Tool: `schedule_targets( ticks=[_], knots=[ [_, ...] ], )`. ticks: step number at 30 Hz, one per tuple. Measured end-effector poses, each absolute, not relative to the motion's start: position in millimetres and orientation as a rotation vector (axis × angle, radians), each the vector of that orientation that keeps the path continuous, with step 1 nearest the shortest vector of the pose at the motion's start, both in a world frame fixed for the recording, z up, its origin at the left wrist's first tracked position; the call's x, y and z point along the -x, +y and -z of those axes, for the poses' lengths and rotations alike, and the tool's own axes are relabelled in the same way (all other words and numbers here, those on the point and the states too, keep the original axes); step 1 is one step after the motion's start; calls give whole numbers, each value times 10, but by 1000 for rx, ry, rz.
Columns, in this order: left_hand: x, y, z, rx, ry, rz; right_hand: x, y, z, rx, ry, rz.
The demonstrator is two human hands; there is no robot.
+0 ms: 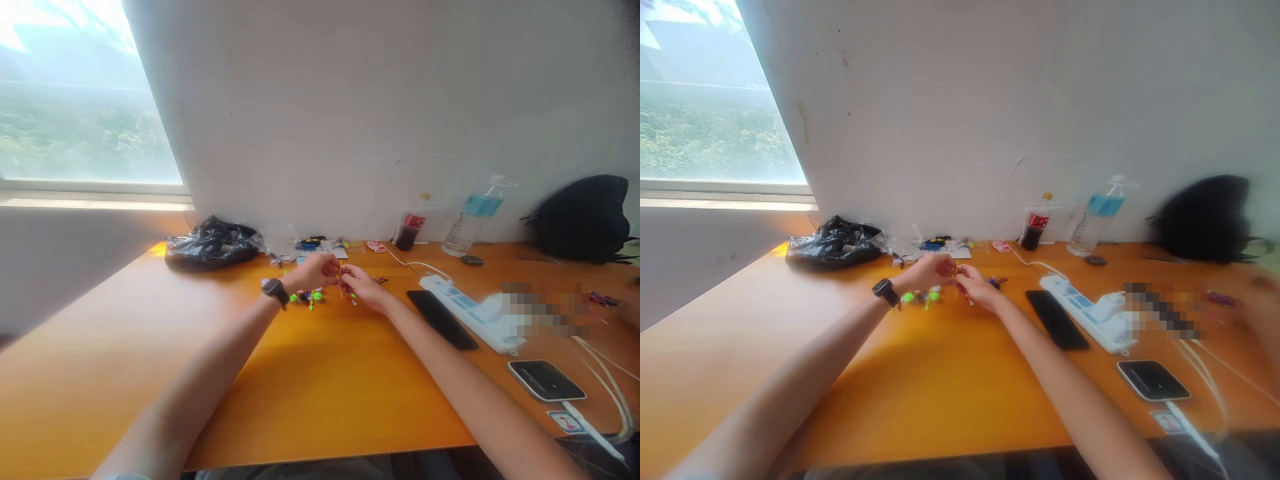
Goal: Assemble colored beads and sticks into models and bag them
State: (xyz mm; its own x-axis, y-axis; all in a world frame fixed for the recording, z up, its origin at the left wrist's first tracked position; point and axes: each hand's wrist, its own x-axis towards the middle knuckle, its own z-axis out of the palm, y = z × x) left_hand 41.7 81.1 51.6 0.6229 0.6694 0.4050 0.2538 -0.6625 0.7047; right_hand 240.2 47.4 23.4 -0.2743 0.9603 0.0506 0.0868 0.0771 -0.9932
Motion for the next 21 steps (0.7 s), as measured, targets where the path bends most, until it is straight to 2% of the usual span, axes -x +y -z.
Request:
schedule_targets(
  ticks=[12,21],
  knots=[
    [-434,898,-490,-2145,623,-745,-2469,511,-198,1074,-1559,-1321],
    [-440,925,-386,-2275,740,-853,-2514,626,-109,1403,-1867,-771]
  ],
)
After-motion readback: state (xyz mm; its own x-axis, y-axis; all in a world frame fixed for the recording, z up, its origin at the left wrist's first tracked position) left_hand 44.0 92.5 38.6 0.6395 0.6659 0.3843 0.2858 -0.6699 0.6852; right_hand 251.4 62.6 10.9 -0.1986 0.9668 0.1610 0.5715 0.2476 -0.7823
